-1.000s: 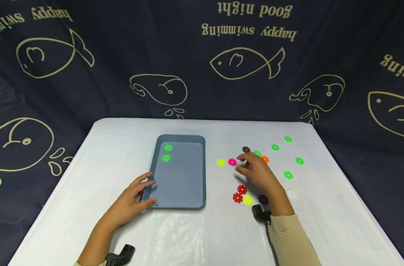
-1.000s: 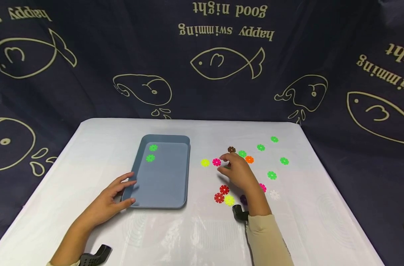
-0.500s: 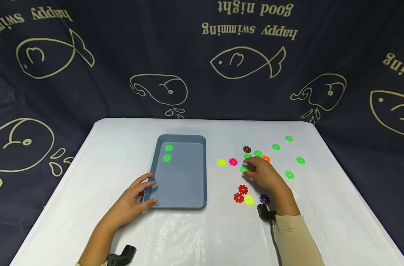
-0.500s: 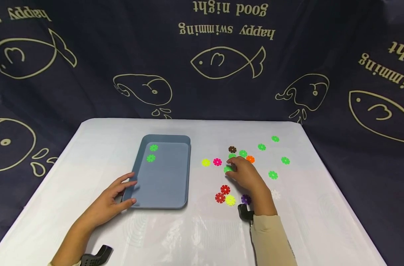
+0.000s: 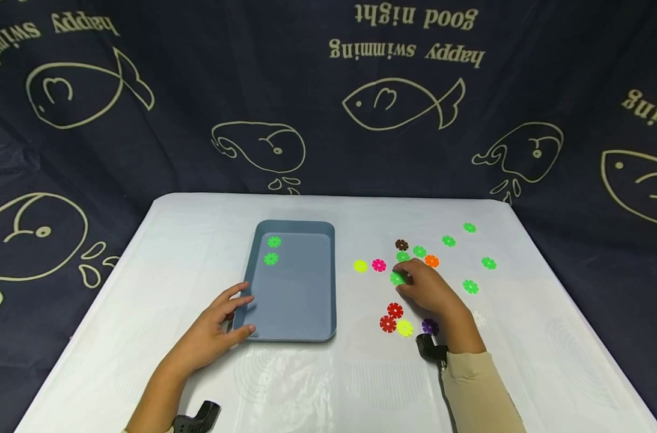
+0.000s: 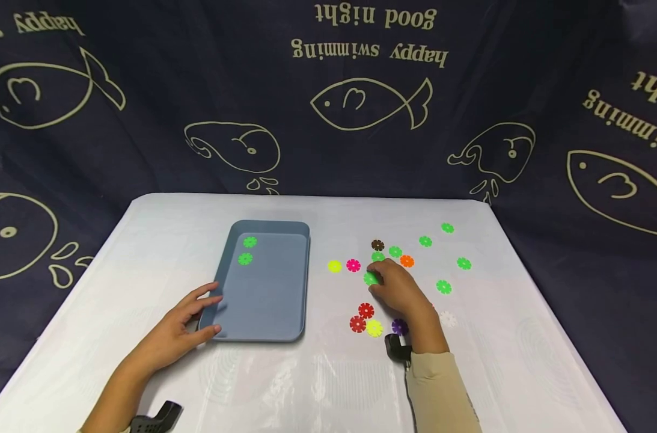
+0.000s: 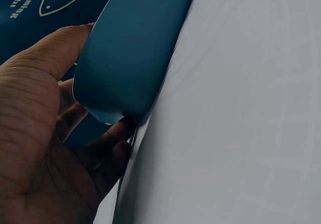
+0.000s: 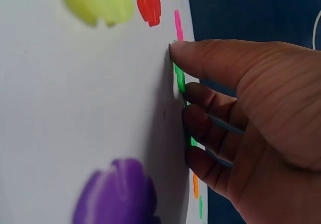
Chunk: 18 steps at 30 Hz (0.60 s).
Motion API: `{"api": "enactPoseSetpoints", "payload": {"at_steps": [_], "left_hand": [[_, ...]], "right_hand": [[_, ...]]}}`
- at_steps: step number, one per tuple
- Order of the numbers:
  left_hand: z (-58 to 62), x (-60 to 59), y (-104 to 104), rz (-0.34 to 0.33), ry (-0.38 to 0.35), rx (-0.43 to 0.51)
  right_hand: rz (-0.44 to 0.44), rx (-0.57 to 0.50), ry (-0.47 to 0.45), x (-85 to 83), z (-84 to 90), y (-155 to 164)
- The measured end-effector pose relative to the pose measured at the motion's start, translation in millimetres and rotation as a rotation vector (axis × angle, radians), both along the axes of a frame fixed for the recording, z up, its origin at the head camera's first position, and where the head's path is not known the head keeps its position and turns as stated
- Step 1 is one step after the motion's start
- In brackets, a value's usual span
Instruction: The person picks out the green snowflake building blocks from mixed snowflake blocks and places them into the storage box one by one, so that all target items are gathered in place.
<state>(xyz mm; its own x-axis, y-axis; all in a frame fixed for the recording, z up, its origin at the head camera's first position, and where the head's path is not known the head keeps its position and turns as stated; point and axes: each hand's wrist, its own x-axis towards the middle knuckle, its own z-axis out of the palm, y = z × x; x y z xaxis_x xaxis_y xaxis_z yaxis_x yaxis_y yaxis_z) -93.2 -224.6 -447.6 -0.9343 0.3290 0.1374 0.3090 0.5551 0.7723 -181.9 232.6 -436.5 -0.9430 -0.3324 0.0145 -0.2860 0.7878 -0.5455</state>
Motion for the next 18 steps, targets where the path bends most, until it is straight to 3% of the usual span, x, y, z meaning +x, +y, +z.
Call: {"api": "enactPoseSetpoints", "payload": {"at_steps": [18], "left_hand": [[-0.1,0.0,0.2,-0.003,0.003,0.0]], "right_hand": [[0.032,0.047,0.035,-0.3,-1.1,-0.3]]}}
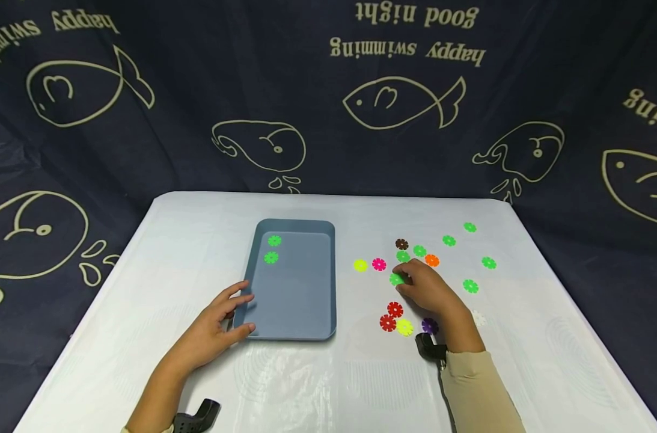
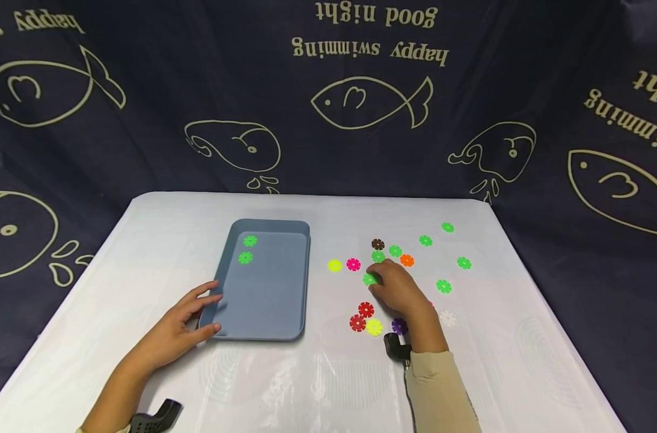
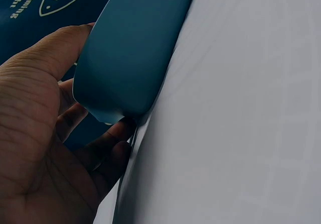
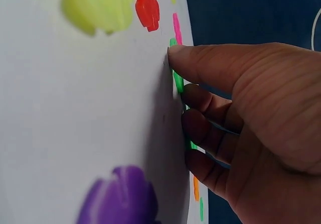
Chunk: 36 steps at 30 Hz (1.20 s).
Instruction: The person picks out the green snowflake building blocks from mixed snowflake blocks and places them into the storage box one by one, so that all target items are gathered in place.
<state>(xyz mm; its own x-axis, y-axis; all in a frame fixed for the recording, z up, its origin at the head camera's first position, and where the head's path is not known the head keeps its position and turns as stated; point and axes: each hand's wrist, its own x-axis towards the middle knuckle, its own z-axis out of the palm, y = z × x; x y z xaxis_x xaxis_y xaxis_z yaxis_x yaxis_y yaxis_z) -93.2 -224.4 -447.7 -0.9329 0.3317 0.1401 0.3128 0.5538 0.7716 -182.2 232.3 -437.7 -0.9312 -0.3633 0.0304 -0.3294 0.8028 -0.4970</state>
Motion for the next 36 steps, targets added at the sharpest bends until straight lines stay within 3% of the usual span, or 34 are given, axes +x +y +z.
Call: {"api": "enactPoseSetpoints", "payload": {"at_steps": [36], "left_hand": [[1.2,0.1,-0.2,0.0,0.006,-0.012]], "right_hand": [[-0.079,-0.062,-0.007,-1.4,-1.0,-1.3]]}}
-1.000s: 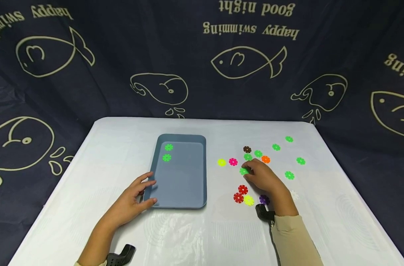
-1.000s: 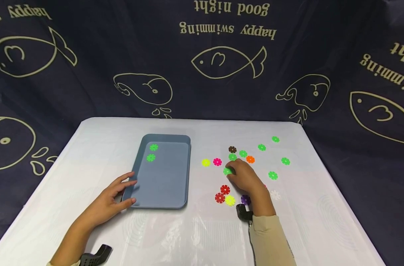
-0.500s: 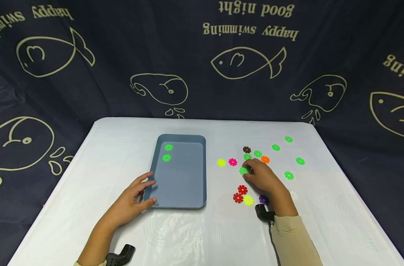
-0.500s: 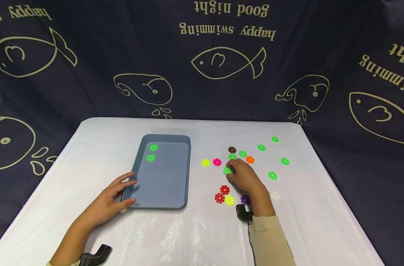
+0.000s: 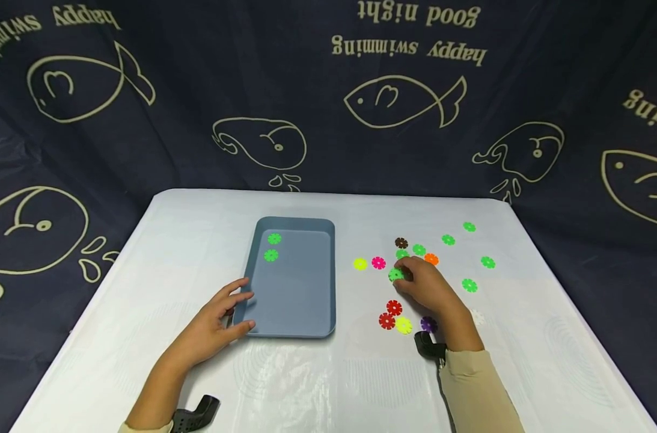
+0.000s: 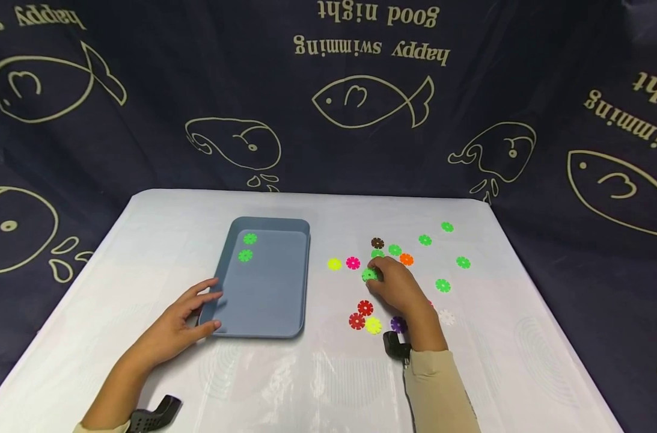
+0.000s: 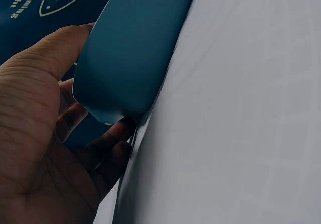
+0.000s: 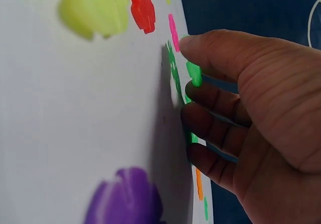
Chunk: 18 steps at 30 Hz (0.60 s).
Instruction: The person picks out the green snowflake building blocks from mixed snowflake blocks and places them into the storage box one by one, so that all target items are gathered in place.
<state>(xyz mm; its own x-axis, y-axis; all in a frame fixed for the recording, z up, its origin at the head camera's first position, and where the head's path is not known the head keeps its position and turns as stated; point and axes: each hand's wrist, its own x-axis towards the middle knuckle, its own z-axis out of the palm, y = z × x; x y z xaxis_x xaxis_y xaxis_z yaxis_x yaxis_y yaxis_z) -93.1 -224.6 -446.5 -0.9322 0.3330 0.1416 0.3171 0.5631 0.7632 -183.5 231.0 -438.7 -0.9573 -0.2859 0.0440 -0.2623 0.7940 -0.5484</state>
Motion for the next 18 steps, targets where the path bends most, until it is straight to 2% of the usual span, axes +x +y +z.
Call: {"api": "enactPoseSetpoints", "payload": {"at_steps": [10,18], "left_hand": [[0.1,0.1,-1,-0.002,0.0,-0.001],[-0.7,0.2,-1,0.0,0.002,-0.01]], "right_hand": [[0.016,-0.051,0.015,1.6,5.1,-3],[0.008,-0.038,0.031,4.3,13.1,-8]]}}
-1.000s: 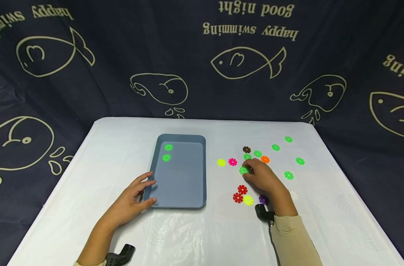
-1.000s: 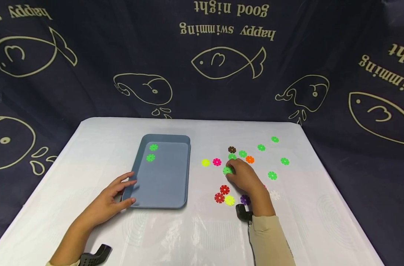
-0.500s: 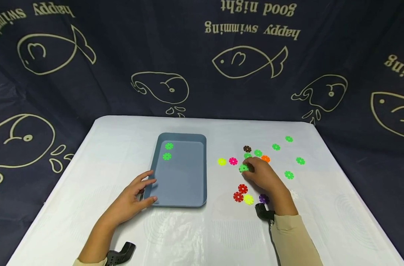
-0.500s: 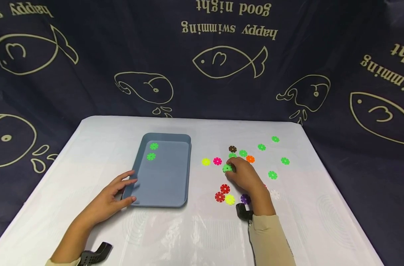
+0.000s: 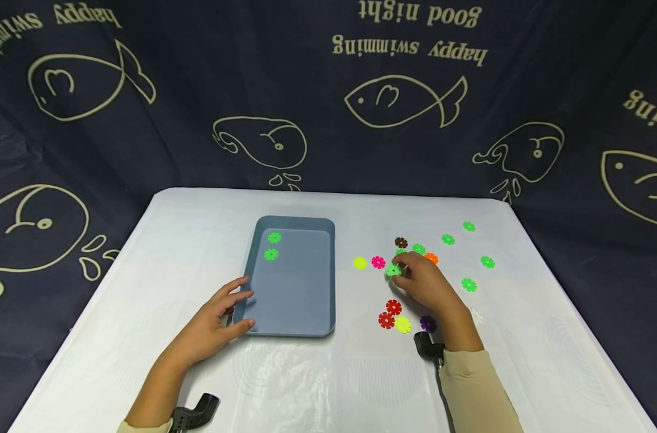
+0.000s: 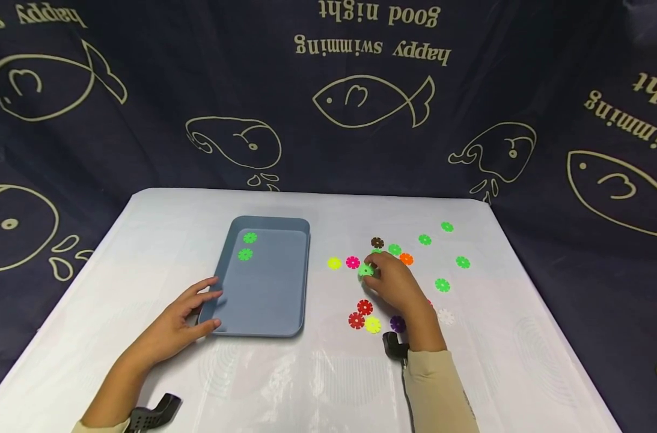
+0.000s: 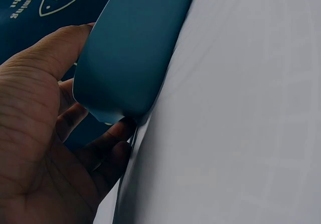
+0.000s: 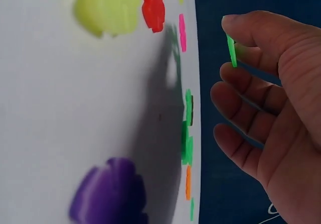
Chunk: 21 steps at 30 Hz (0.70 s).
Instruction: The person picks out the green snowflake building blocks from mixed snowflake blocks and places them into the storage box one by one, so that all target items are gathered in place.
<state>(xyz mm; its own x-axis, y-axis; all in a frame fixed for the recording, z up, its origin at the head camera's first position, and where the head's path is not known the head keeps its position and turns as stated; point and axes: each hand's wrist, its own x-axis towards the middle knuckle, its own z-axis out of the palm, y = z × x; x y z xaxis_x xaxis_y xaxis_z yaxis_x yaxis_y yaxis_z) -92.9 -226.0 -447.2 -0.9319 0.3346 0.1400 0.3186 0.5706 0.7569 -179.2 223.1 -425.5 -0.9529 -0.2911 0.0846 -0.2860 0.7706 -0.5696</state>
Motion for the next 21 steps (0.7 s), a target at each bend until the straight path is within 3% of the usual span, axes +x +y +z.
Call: {"api": "enactPoseSetpoints", "payload": {"at_steps": [21], "left_hand": [[2.5,1.3,0,-0.001,-0.011,0.003]], "right_hand": [[0.063,0.047,0.075,12.3,21.1,-18]]}}
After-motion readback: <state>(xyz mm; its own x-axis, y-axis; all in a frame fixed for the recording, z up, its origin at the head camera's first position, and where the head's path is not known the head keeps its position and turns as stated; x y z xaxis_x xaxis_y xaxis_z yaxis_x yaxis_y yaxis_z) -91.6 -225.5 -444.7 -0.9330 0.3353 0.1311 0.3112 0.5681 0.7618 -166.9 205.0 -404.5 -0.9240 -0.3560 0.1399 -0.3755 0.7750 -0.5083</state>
